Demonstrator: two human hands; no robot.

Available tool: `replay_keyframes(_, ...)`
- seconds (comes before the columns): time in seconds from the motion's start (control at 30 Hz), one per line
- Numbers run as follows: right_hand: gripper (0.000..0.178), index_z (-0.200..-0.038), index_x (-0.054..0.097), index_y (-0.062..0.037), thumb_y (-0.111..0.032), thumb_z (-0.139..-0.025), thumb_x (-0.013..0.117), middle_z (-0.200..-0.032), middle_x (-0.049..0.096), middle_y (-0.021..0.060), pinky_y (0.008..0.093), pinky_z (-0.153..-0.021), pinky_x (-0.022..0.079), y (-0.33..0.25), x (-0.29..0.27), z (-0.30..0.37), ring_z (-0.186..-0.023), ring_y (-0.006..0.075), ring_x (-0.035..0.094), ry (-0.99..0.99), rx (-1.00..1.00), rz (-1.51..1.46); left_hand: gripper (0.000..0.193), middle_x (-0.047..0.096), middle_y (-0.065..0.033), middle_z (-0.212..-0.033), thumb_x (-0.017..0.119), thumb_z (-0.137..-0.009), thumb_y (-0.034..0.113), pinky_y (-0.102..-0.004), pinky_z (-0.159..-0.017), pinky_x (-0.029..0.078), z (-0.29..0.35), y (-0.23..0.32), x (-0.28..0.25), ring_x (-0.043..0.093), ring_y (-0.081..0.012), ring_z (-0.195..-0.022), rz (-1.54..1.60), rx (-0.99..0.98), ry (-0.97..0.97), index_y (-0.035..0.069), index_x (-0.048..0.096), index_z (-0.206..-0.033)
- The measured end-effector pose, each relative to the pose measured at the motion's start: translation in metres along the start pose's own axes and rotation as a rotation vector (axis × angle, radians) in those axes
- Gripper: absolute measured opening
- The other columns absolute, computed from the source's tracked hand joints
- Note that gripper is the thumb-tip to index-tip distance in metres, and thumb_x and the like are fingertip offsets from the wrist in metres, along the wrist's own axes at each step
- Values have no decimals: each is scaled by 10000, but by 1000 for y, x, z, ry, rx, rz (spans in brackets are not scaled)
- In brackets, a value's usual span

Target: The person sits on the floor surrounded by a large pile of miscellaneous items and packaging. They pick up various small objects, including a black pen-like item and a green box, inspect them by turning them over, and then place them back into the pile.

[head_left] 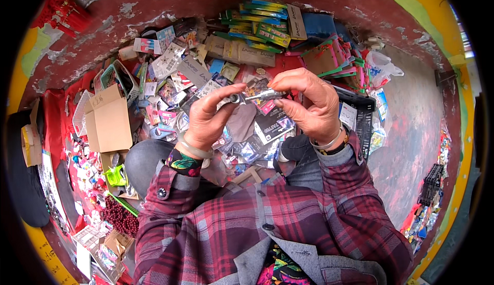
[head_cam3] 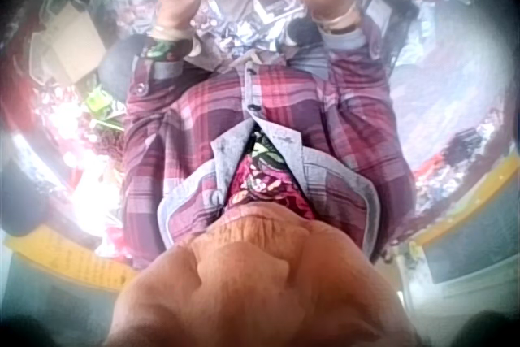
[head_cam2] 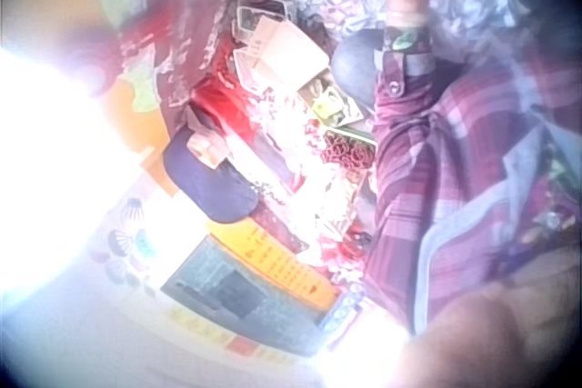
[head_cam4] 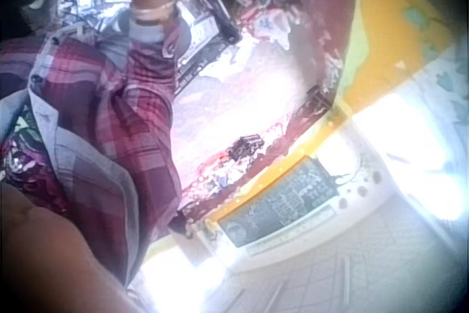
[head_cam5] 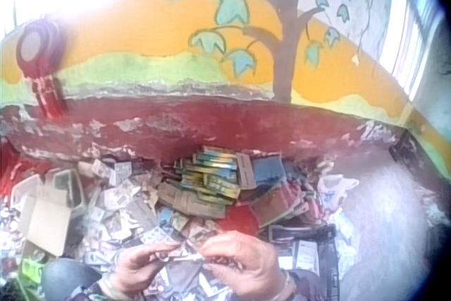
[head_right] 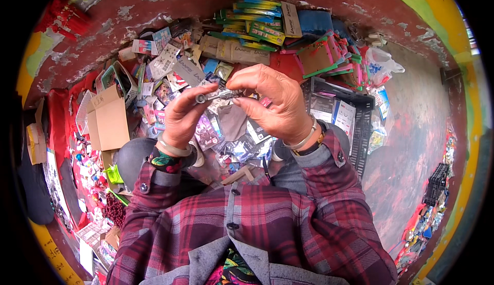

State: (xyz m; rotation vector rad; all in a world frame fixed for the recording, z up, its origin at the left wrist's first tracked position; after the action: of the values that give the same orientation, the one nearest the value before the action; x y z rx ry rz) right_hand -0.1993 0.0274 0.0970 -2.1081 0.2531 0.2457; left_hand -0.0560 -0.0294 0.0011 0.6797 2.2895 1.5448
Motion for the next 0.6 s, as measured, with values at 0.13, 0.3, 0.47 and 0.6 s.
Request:
replay_keyframes(0.13,239,-946,606,-18,42,-718,647,-927,614,92,253,-726,455,13,-9,2,-838,172,591,56,45,9,334,641,-101,-1042,582,-741,-110,-278,-845,465,3,-19,13,604,-190,-990,-98,-89,-79,27,614,-1044)
replay_keyframes(0.3,224,-934,606,-7,28,-719,657,-918,615,95,263,-737,453,9,-8,3,-837,179,589,70,17,-1,336,646,-85,-1011,573,-730,-128,-262,-838,455,3,-9,-2,599,-157,-962,44,-90,58,19,619,-1029)
replay_keyframes(0.47,231,-933,605,-5,30,-710,659,-915,614,103,270,-741,454,10,-14,-1,-843,188,592,86,22,24,354,649,-97,-1006,568,-724,-130,-282,-813,478,1,6,9,620,-194,-943,-95,-5,-19,27,614,-1038)
replay_keyframes(0.6,232,-934,603,-10,31,-713,659,-911,614,101,274,-738,457,3,-10,0,-839,198,595,83,17,43,330,649,-111,-1011,563,-730,-113,-286,-818,478,1,-8,-2,622,-218,-956,-115,-78,35,24,616,-1025)
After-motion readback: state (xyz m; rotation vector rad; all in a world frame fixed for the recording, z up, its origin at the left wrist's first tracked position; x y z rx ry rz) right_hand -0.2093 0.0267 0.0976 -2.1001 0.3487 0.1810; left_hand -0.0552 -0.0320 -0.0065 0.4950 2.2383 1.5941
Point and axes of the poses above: each hand's wrist, its own z-axis away from the middle knuckle, its own x-axis out of the palm, y = z × x, the point moved 10 cm from there along -z, towards the middle knuckle
